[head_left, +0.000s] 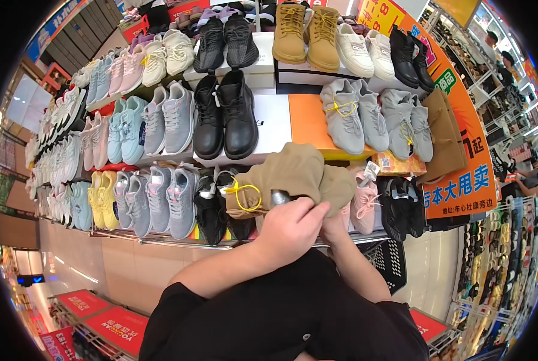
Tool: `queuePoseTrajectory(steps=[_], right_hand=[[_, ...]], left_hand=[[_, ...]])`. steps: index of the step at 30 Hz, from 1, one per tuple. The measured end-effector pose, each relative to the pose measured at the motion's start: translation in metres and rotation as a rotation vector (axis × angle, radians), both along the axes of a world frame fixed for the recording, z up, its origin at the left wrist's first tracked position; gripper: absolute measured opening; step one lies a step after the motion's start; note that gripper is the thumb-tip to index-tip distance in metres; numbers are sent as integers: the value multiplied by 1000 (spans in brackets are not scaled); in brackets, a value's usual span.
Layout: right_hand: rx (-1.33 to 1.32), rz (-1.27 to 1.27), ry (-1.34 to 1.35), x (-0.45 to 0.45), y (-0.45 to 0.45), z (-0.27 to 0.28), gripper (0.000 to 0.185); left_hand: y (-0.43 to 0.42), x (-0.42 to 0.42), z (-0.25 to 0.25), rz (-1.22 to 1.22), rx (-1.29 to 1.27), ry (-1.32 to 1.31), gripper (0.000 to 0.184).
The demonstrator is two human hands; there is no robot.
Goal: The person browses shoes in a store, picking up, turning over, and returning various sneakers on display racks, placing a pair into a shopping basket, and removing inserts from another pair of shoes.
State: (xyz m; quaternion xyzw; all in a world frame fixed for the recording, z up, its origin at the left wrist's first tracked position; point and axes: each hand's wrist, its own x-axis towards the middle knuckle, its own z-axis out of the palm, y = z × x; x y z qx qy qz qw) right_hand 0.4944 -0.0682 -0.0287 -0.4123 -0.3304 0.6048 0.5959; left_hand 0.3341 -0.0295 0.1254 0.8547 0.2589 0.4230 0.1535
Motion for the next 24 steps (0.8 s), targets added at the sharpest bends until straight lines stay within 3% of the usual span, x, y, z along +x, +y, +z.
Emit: queuePoseTrajectory(steps=[4, 8, 12, 14, 16, 17, 19, 22, 24], right_hand=[[-186, -83, 370, -1, -3, 3, 74], [-204, -28, 494, -1, -11, -2, 73], [-175, -8, 569, 8, -14, -19, 72], [-198, -1, 541, 14, -14, -19, 72], [-153, 44, 531, 16, -12, -14, 70], [-154, 47, 532, 17, -12, -16, 70], [-228, 39, 611, 17, -11, -19, 68], [-218, 24, 623, 13, -3, -19, 68], [-191, 26, 617, 11, -1, -16, 66]], left_hand=[[-1, 13, -3, -159, 86, -6, 30], [-1, 0, 7, -262, 127, -100, 32], [30, -41, -3, 244, 99, -105, 29], [47, -68, -8, 394, -176, -32, 35], [54, -98, -35, 372, -564, 30, 44], [54, -106, -48, 374, -564, 31, 44], [47, -115, -60, 10, -1351, -496, 51], [29, -109, -63, -148, -1454, -697, 52], [22, -98, -60, -52, -1340, -622, 51]])
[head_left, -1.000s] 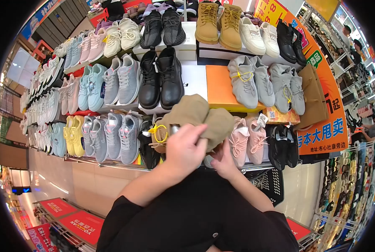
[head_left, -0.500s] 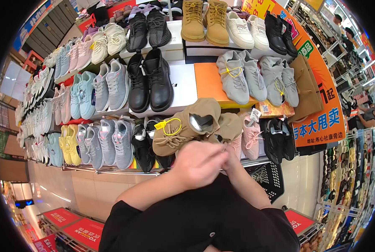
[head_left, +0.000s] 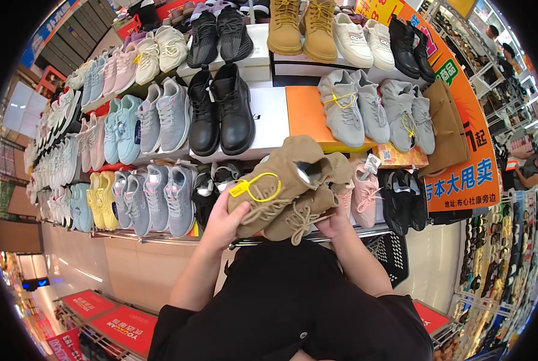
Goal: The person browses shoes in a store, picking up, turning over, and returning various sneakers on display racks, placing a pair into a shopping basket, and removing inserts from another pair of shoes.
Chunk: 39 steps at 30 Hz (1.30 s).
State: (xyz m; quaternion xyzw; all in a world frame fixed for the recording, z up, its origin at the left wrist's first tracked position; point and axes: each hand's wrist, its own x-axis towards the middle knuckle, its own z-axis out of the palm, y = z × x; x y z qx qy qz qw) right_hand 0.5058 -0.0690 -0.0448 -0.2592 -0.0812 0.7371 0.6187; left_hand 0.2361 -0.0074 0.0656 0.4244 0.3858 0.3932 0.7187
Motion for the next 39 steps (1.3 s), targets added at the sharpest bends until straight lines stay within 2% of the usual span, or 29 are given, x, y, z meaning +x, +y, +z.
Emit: queuePoseTrajectory(steps=[2, 5, 8, 10, 11, 14, 16, 18, 20, 22, 23, 24, 26, 28, 30, 34, 39], right_hand=[[-81, -56, -92, 0, 2, 7, 63], [-65, -66, -108, 2, 3, 13, 61], [-75, -108, -128, 3, 5, 19, 59], [-113, -145, -294, 0, 8, 21, 65], [-108, -190, -280, -1, 8, 24, 57], [-211, -208, -331, 1, 14, 21, 53], [-228, -213, -338, 2, 15, 19, 53], [-249, -224, -346, 3, 15, 14, 53], [-202, -211, -385, 2, 15, 6, 56], [-216, -208, -369, 2, 16, 0, 57], [-224, -199, -356, 2, 17, -2, 58], [-226, -199, -354, 1, 17, -3, 58], [-217, -188, -346, 2, 16, -4, 59], [-219, -195, -347, 2, 16, -6, 58], [-220, -205, -350, 2, 17, -6, 58], [-208, -221, -382, 1, 18, -3, 56], [-225, -212, -369, 1, 18, -3, 56]], left_hand=[[-8, 5, -1, -6, 138, 169, 51], [-16, 13, -5, 8, 194, 230, 49], [-10, 20, -8, 13, 39, 104, 47], [-4, 21, -17, 25, -95, 35, 44], [-3, 25, -19, 61, -141, 41, 42], [0, 26, -34, 18, -201, 179, 38], [0, 23, -59, -3, -150, 265, 34], [-3, 24, -64, 38, -9, 379, 33], [-7, 23, -63, 51, 2, 424, 33], [-10, 19, -67, 249, 311, 698, 35], [-12, 19, -68, 347, 401, 701, 35], [-13, 17, -65, 346, 400, 704, 35], [-17, 14, -54, 384, 560, 837, 32], [-17, 20, -41, 460, 569, 771, 26], [-15, 21, -34, 196, 636, 735, 20], [-16, 30, -31, 116, 661, 906, 18], [-13, 28, -32, 70, 742, 771, 9]])
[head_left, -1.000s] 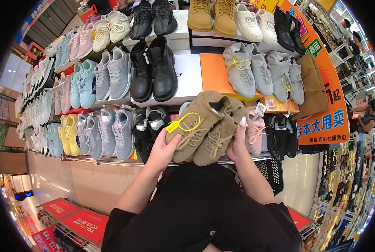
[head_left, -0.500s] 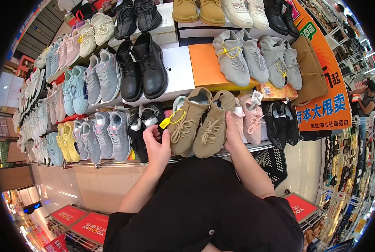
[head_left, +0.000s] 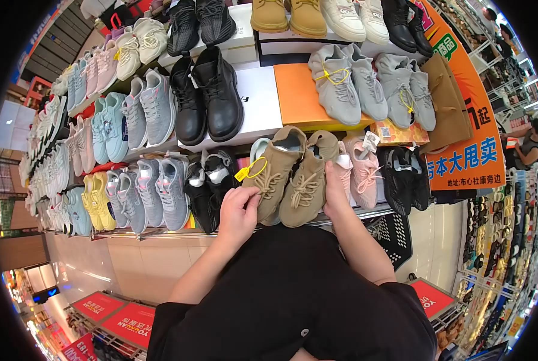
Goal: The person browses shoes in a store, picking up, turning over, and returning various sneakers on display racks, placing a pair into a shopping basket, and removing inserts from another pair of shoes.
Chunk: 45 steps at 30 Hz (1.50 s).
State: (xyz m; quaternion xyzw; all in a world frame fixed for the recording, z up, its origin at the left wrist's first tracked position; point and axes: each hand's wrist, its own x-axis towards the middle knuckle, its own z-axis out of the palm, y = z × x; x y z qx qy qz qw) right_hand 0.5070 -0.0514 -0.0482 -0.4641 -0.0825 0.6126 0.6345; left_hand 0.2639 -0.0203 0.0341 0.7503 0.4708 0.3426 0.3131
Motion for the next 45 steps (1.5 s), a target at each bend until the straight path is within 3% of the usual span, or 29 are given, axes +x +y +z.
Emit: queuePoseTrajectory(steps=[9, 12, 14, 15, 17, 23, 33, 36, 39, 43, 45], right_hand=[[-13, 12, -36, 1, 0, -4, 59], [5, 15, -32, 0, 1, -1, 58], [-6, 0, -33, -1, 2, -1, 57], [-7, -1, -32, -1, 1, 0, 57], [-27, 11, -41, -1, 1, 4, 57], [-42, 8, -48, -2, 1, 10, 55], [-13, -24, -63, -3, 2, 9, 55], [-17, -16, -63, -1, 3, 3, 55], [-35, 32, -100, 1, 3, -1, 56], [-29, 43, -99, 2, 4, 1, 53], [-4, 51, -88, 1, 3, 4, 51]], left_hand=[[3, -2, 1, -151, -25, 80, 25], [-3, 6, -4, 8, 111, -44, 22], [-9, 2, -12, 144, -194, -60, 16], [-9, 2, -11, 144, -195, -59, 16], [-8, 1, -8, 107, -167, -39, 9], [-3, 3, -4, 4, 38, -15, 13], [-3, 2, 3, -57, 19, 79, 16], [-3, -1, 0, -29, -46, 10, 13], [2, -9, -3, 154, 86, -4, 18], [17, -25, -39, 310, -45, -34, 27], [23, -30, -51, 196, -608, -207, 37]])
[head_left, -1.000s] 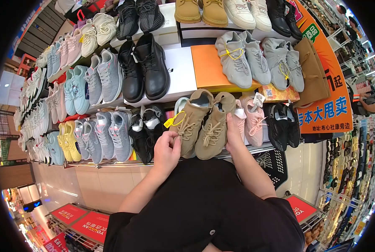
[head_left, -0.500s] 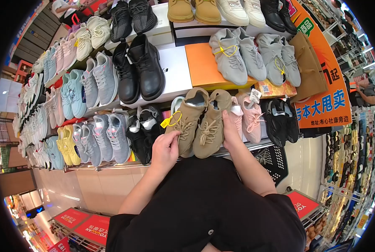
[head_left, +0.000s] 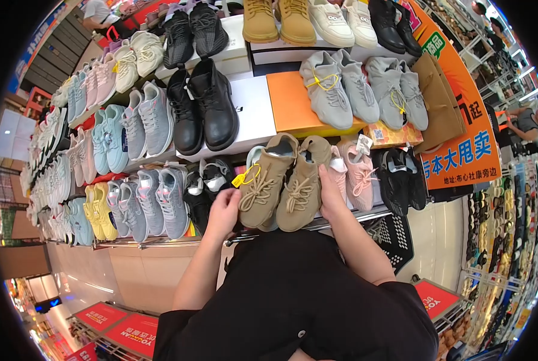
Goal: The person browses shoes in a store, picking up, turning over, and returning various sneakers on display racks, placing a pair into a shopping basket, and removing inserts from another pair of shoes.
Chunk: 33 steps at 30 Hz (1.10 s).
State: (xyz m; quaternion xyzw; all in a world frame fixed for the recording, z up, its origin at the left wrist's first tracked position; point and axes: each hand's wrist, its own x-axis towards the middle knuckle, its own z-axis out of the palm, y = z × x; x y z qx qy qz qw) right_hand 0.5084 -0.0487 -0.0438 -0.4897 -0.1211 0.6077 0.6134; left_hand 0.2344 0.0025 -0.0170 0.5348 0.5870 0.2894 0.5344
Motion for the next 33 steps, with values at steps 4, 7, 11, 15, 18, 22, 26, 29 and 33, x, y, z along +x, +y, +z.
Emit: queuePoseTrajectory(steps=[4, 7, 11, 15, 18, 22, 26, 29, 33], right_hand=[[34, -41, -22, 0, -7, 5, 49], [53, -73, 34, 3, -12, 11, 49], [355, -41, 95, 7, -27, 31, 51], [498, 93, 53, -2, -12, 66, 58], [220, 78, -70, -11, 15, 78, 50], [131, 74, -210, 1, 68, 60, 34], [104, 39, -213, 3, 103, 51, 40], [145, -48, -64, -2, 116, 39, 53], [58, -40, -123, -2, 115, 28, 63]], left_hand=[[-7, 8, 11, -104, -313, -436, 35], [-19, 13, 25, -150, -290, -548, 45], [-24, 20, 40, -70, -402, -927, 51], [-3, 45, 39, -32, -305, -1154, 49], [30, 68, 23, 40, -232, -1151, 45], [74, 87, 20, 122, -227, -1098, 43], [114, 105, 6, 168, -142, -981, 36], [114, 120, 15, 231, -143, -825, 37], [114, 118, 24, 238, -143, -544, 39]])
